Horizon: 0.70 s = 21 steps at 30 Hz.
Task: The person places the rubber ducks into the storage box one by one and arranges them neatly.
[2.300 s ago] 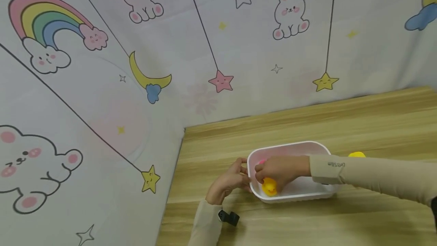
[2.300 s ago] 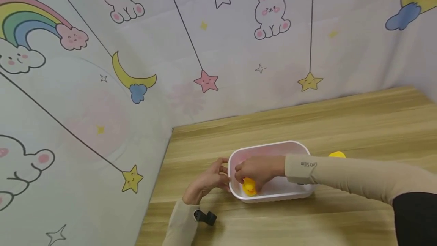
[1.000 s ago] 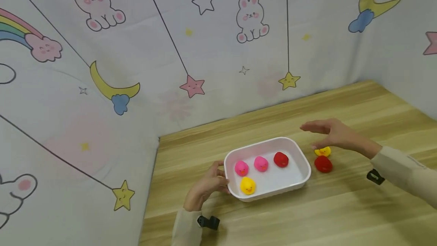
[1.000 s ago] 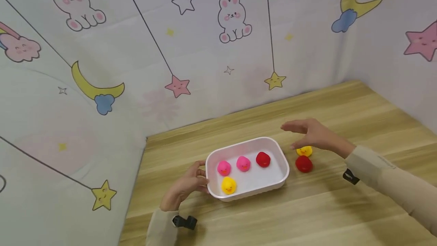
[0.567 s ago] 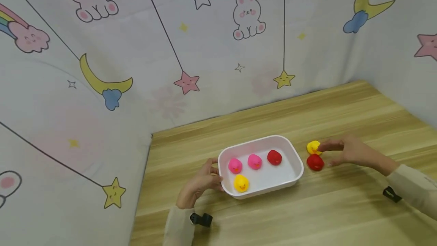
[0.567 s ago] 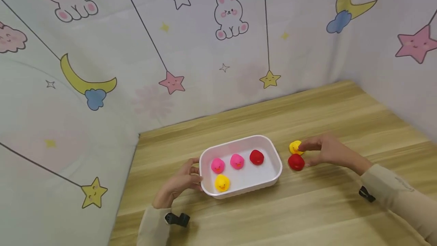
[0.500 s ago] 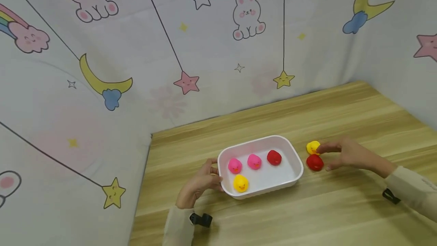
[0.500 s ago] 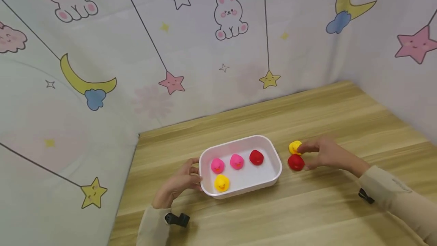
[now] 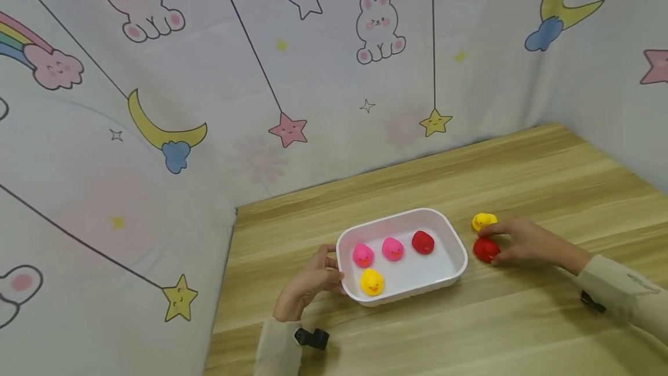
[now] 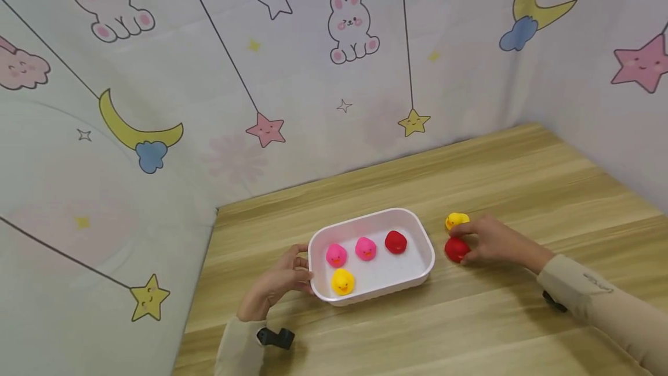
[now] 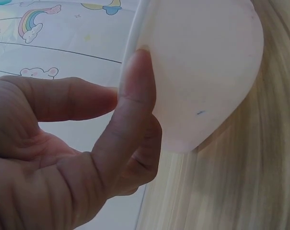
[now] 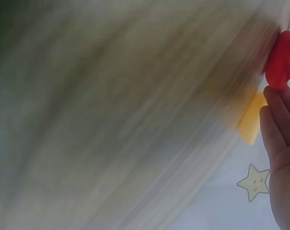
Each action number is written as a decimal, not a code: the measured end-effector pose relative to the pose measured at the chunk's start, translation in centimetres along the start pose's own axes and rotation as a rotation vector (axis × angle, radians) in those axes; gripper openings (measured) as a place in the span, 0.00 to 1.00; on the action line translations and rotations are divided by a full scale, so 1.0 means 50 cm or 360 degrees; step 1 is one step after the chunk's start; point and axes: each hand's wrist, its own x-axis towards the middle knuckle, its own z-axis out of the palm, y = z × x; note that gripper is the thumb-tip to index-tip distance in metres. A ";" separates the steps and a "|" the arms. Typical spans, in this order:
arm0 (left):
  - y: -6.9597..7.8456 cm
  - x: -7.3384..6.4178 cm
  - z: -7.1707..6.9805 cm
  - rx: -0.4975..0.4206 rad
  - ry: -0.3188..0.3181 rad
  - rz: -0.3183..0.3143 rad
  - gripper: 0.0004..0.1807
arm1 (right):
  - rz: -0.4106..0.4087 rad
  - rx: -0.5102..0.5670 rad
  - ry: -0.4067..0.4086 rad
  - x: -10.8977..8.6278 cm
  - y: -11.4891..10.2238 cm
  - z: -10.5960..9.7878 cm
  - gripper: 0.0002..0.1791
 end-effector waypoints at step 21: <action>-0.003 0.002 -0.010 0.0023 -0.0061 0.0043 0.34 | 0.0260 0.0871 0.0298 0.036 -0.050 -0.063 0.27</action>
